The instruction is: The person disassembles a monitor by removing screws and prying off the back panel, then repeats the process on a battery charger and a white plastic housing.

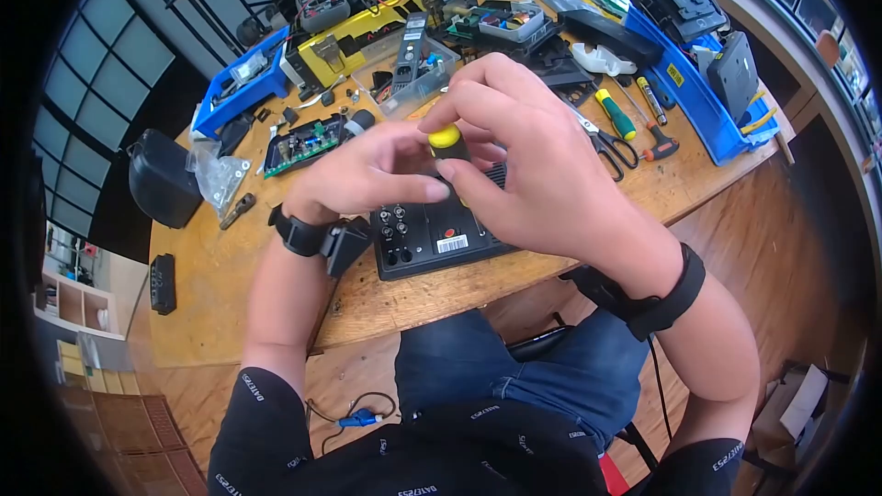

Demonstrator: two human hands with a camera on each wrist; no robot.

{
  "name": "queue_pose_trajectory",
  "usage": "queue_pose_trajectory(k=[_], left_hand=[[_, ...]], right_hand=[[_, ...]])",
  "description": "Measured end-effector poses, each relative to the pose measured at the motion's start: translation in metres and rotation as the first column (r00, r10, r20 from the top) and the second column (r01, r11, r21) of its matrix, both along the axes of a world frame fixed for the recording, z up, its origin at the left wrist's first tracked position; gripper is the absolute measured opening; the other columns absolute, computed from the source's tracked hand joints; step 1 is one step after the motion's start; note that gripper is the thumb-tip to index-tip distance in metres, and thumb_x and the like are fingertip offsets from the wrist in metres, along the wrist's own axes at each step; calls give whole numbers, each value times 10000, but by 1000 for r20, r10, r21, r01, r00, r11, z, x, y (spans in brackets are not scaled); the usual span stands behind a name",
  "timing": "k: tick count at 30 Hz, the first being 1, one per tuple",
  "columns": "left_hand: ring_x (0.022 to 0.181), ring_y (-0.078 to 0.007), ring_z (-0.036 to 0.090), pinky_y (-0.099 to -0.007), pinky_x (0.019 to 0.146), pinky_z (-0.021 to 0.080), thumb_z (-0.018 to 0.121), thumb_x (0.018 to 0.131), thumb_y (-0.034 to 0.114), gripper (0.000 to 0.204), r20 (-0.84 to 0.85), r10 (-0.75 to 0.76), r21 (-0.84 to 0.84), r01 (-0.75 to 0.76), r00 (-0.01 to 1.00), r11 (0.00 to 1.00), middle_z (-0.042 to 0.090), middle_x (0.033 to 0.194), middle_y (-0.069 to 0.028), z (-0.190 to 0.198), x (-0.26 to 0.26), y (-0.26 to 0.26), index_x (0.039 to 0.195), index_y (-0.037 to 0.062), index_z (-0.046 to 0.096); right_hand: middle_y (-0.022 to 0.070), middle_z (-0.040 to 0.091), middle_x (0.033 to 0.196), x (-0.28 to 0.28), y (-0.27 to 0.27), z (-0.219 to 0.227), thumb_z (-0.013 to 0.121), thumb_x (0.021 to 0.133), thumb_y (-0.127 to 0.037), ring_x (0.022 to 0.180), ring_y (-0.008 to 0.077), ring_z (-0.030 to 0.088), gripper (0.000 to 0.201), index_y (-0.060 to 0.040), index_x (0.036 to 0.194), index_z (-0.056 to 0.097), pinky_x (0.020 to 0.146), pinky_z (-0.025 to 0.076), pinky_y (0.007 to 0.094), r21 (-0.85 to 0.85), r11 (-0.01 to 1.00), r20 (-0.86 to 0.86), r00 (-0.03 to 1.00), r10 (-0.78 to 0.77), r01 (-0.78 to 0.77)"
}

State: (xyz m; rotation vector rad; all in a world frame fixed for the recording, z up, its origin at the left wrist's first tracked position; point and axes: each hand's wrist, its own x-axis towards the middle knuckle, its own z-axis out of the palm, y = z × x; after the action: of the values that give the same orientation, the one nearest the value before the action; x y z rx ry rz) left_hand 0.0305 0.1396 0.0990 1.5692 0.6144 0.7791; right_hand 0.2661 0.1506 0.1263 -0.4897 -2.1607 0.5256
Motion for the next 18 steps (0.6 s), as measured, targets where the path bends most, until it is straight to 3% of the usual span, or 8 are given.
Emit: queue_pose_trajectory(k=[2, 7, 9, 10, 12, 13, 15, 18], left_hand=[[1126, -128, 668, -283, 1013, 524, 809, 947, 147, 465, -182, 2, -8, -3, 983, 1000, 724, 1199, -67, 17, 9, -5, 1356, -1, 645], [1018, -130, 702, -291, 959, 560, 799, 934, 57, 372, -303, 73, 74, -53, 950, 996, 756, 975, -50, 0, 4, 2, 1280, -19, 685], [1030, -144, 707, -307, 959, 569, 808, 893, -9, 518, -166, 1, 82, 13, 986, 997, 757, 1019, -71, 8, 8, -3, 1381, 7, 634], [1030, -144, 707, -307, 959, 569, 808, 893, -9, 518, -161, 2, 84, 12, 987, 996, 757, 1019, -71, 9, 10, -5, 1381, 7, 634], [1029, -161, 717, -335, 965, 577, 817, 861, -40, 679, -47, 106, 85, -101, 993, 991, 757, 1018, -82, 10, 16, -8, 1482, 51, 557], [1053, -160, 711, -332, 943, 581, 806, 863, -49, 735, -119, 183, 180, -160, 976, 971, 739, 1053, -80, 8, 17, -7, 1523, 90, 514], [1065, -157, 704, -326, 925, 583, 803, 863, -52, 737, -134, 243, 255, -204, 961, 945, 724, 1079, -82, 6, 23, -9, 1524, 93, 511], [1112, -162, 682, -311, 880, 583, 771, 886, -39, 695, -203, 315, 400, -215, 927, 891, 677, 1166, -75, 5, 26, -9, 1516, 104, 516]], right_hand=[[132, 628, 1058, -1, 3, -3, 757, 785, 10, 939, 310, 653, 302, -35, 1075, 686, 815, 528, 382, 54, 999, -10, 1000, 0, 1], [136, 635, 1116, 0, 5, -9, 715, 861, -30, 1004, 320, 647, 270, -36, 1130, 696, 878, 525, 373, 41, 998, -38, 998, 49, -48], [150, 648, 1157, 0, 6, -17, 653, 944, -73, 1074, 321, 634, 278, -24, 1216, 673, 931, 515, 348, -429, 892, -334, 943, -9, -144], [150, 648, 1157, 4, 13, -26, 653, 944, -73, 1074, 321, 634, 278, -24, 1216, 673, 931, 515, 348, -429, 892, -329, 944, -7, -143], [183, 651, 1242, 21, 36, -56, 593, 1009, -118, 1155, 358, 623, 336, -11, 1325, 630, 1017, 504, 388, -411, 898, 113, 987, -117, 154], [183, 651, 1242, 32, 44, -77, 593, 1009, -118, 1155, 358, 623, 336, -11, 1325, 630, 1017, 504, 388, -409, 899, 116, 986, -118, 156], [214, 605, 1382, 50, 57, -113, 588, 1031, -170, 1317, 393, 562, 414, -18, 1416, 580, 1124, 447, 487, 50, 958, 419, 865, -275, 281], [230, 508, 1535, 59, 52, -126, 556, 1051, -216, 1456, 429, 444, 465, -44, 1483, 543, 1217, 338, 561, 238, 923, 571, 725, -385, 302]])
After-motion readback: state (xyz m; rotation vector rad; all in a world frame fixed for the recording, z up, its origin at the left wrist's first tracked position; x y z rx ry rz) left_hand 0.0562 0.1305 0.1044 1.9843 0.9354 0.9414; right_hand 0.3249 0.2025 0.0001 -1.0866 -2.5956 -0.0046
